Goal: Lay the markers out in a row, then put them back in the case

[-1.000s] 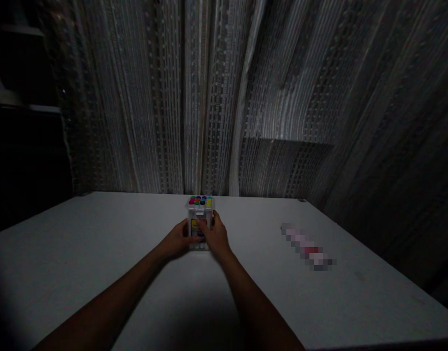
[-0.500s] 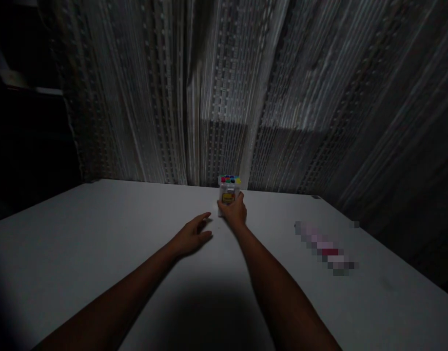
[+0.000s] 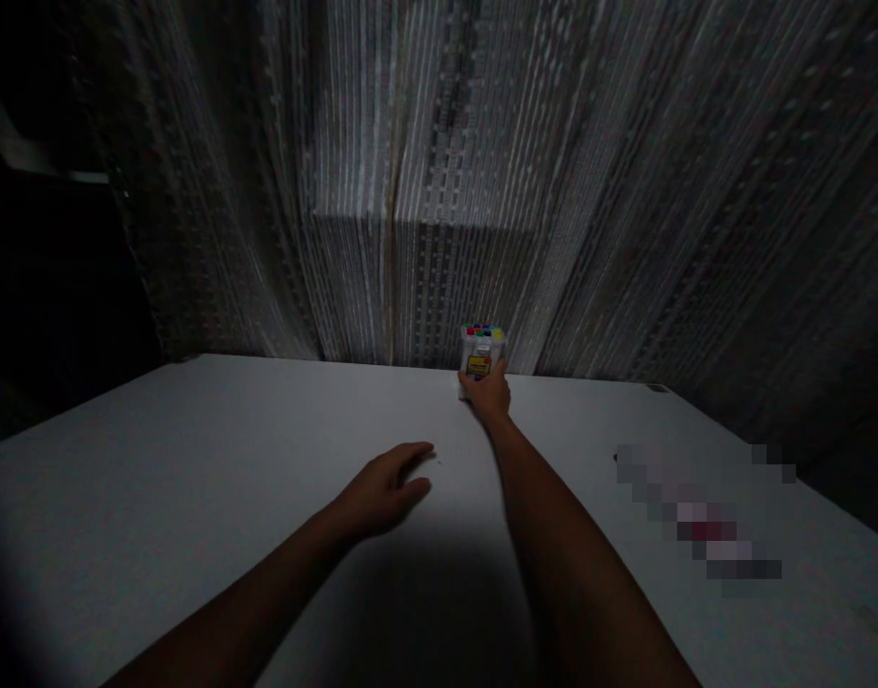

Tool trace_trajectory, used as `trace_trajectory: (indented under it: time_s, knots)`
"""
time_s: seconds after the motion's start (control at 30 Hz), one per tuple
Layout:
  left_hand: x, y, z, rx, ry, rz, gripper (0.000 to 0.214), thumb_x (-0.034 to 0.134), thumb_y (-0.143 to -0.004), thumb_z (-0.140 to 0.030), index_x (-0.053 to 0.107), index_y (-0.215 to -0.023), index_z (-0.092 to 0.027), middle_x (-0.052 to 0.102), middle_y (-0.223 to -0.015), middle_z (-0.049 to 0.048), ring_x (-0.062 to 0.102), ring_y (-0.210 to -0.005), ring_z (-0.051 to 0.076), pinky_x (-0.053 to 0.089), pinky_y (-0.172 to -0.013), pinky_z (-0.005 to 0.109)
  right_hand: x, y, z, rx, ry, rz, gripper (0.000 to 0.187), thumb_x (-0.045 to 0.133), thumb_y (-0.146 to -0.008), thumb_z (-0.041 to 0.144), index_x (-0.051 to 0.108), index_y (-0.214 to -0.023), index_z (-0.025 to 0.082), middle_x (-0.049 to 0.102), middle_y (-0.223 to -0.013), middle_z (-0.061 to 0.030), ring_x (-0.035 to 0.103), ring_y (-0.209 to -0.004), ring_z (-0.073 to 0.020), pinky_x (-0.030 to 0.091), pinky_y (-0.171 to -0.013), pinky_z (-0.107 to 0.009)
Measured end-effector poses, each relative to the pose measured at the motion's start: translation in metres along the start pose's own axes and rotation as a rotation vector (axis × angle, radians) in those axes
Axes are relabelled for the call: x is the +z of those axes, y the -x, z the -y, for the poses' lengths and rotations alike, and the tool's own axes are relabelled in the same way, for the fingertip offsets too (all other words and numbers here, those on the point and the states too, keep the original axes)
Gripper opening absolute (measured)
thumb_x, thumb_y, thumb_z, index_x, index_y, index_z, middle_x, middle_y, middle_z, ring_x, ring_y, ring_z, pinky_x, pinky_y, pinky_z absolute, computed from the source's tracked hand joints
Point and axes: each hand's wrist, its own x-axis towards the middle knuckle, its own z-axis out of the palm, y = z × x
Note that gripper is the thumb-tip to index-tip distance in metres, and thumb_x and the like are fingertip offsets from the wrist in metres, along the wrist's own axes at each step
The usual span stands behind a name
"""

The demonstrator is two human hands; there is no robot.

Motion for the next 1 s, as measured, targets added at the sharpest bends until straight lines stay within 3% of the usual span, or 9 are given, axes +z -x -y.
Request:
trace_trajectory:
  time_s: [0.23,0.37,0.47,0.53,0.6,0.67,0.7,0.87,1.0]
  knots:
    - [-0.001,-0.001,0.005,-0.023,0.06,0.007,0.046,0.063,-0.072,-0.02,0.06,-0.118,-0.018,0.059,-0.124,0.0122,0.053,-0.115,0.027,0.036,-0.102,0.041,-0.003,0.016,-0.019,0.057,-0.069,0.146,0.09,0.069,-0.063,0.029,0.023,-0.137,0.009,0.058,-0.115,-0.0168,0.056,-0.107,-0.0278,0.045,-0.087,-0.036]
    - [-0.001,-0.003,0.006,-0.061,0.087,0.034,0.046,0.064,-0.071,-0.023,0.06,-0.117,-0.018,0.066,-0.107,0.0114,0.061,-0.094,0.024,0.045,-0.085,0.036,-0.014,0.043,-0.027,0.062,-0.079,0.01,0.07,0.059,-0.067,0.023,0.037,-0.131,0.007,0.054,-0.12,-0.0201,0.054,-0.11,-0.028,0.044,-0.091,-0.036]
    - [-0.001,-0.004,0.003,-0.043,0.112,0.046,0.042,0.06,-0.075,-0.027,0.059,-0.115,-0.016,0.068,-0.089,0.007,0.06,-0.074,0.018,0.045,-0.068,0.029,-0.021,0.072,-0.025,0.088,-0.203,-0.034,0.044,0.053,-0.066,0.021,0.056,-0.109,0.012,0.063,-0.099,-0.0122,0.06,-0.092,-0.0235,0.048,-0.082,-0.034]
    - [-0.001,-0.006,0.001,-0.03,0.169,0.01,0.035,0.059,-0.075,-0.029,0.062,-0.106,-0.015,0.066,-0.081,0.0052,0.058,-0.071,0.017,0.044,-0.066,0.028,-0.023,0.094,-0.016,0.106,-0.339,0.101,0.024,0.051,-0.065,0.021,0.061,-0.086,0.015,0.064,-0.075,-0.0053,0.061,-0.073,-0.0197,0.05,-0.066,-0.03]
    - [-0.002,-0.008,0.0,-0.003,0.232,-0.018,0.023,0.058,-0.075,-0.03,0.066,-0.091,-0.014,0.066,-0.075,0.0041,0.058,-0.07,0.018,0.044,-0.067,0.027,-0.021,0.115,-0.003,0.048,-0.512,0.414,0.01,0.053,-0.063,0.021,0.059,-0.069,0.015,0.057,-0.055,-0.0004,0.055,-0.054,-0.0151,0.044,-0.05,-0.024]
    - [-0.004,-0.01,-0.001,0.032,0.285,-0.028,0.016,0.057,-0.075,-0.029,0.065,-0.077,-0.015,0.063,-0.065,0.0023,0.057,-0.065,0.017,0.044,-0.064,0.027,-0.015,0.131,0.012,-0.002,-0.612,0.71,0.009,0.053,-0.066,0.023,0.057,-0.064,0.015,0.052,-0.046,0.0015,0.049,-0.042,-0.0119,0.037,-0.042,-0.021]
    - [-0.005,-0.011,-0.002,0.043,0.303,-0.042,0.015,0.056,-0.074,-0.028,0.064,-0.073,-0.015,0.062,-0.062,0.0013,0.056,-0.061,0.017,0.043,-0.062,0.026,-0.012,0.138,0.019,-0.024,-0.63,0.749,0.011,0.053,-0.068,0.024,0.056,-0.064,0.015,0.05,-0.044,0.0022,0.047,-0.04,-0.0109,0.036,-0.04,-0.02]
    - [-0.012,-0.012,-0.009,0.039,0.317,-0.125,0.01,0.059,-0.067,-0.024,0.064,-0.07,-0.016,0.064,-0.065,0.0019,0.056,-0.063,0.017,0.043,-0.059,0.025,-0.004,0.152,0.028,-0.15,-0.627,0.501,0.017,0.056,-0.075,0.032,0.057,-0.067,0.018,0.054,-0.054,0.002,0.051,-0.05,-0.0111,0.038,-0.045,-0.02]
    - [-0.015,-0.011,-0.016,-0.069,0.478,-0.152,0.019,0.066,-0.063,-0.032,0.065,-0.069,-0.014,0.061,-0.058,0.0023,0.053,-0.056,0.015,0.039,-0.051,0.024,-0.012,0.156,0.02,-0.245,-0.599,0.448,0.021,0.053,-0.081,0.038,0.06,-0.073,0.02,0.057,-0.06,0.001,0.054,-0.059,-0.0131,0.041,-0.051,-0.021]
